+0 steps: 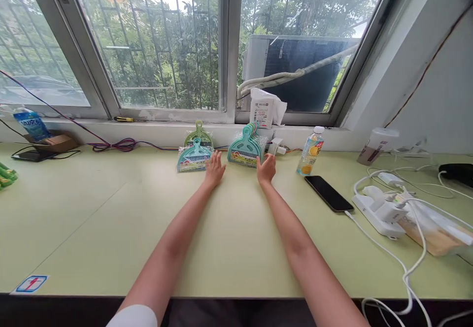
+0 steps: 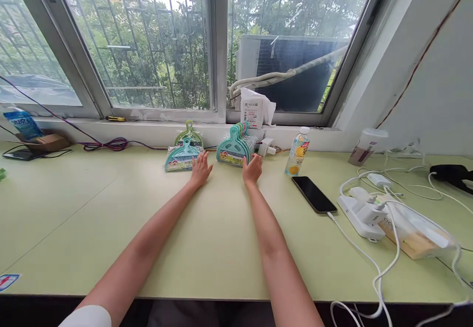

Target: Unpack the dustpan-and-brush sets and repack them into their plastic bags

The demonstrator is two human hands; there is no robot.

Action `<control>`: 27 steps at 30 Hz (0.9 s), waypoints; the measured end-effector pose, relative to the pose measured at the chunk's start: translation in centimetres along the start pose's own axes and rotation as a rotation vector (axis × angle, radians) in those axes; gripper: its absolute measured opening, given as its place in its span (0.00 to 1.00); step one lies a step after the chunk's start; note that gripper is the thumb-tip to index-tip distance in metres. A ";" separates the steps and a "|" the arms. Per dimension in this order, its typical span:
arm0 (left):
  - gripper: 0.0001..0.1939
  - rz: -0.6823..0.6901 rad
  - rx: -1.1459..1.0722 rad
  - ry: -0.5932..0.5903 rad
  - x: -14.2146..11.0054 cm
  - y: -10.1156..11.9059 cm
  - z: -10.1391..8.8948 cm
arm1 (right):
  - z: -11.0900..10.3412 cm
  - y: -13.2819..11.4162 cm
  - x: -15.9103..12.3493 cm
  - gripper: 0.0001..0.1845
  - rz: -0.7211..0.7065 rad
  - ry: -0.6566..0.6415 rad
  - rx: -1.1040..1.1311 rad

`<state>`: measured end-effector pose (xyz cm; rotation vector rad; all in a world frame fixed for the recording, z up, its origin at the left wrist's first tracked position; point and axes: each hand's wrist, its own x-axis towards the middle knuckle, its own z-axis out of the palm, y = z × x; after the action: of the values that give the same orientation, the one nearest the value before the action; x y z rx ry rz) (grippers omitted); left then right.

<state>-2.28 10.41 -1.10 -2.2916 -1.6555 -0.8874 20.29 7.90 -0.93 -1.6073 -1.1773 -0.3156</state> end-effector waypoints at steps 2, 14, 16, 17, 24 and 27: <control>0.32 -0.095 0.083 0.012 -0.3 -3.4 -1.3 | -0.4 -0.3 -0.5 0.16 -0.068 -0.011 -0.014; 0.25 -0.014 0.048 -0.419 -8.0 -8.7 -8.9 | -6.8 -5.4 -9.0 0.16 -0.104 -0.612 0.054; 0.24 0.011 -0.020 -0.403 -10.7 -6.3 -9.9 | -7.5 -6.0 -10.9 0.18 0.062 -0.734 0.103; 0.23 0.024 -0.053 -0.389 -12.2 -5.0 -10.3 | -7.8 -6.2 -11.6 0.19 0.104 -0.776 0.143; 0.25 -0.020 -0.364 -0.258 -17.3 2.6 -12.0 | -9.1 -5.5 -11.3 0.31 0.414 -0.764 0.466; 0.29 -0.337 -0.463 0.074 -14.7 3.4 -11.3 | -9.1 -4.2 -10.0 0.28 0.472 -0.645 0.531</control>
<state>-6.26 -7.96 0.41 -2.2323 -2.0104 -1.5525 15.30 -5.33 -1.87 -1.4734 -1.1600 0.8112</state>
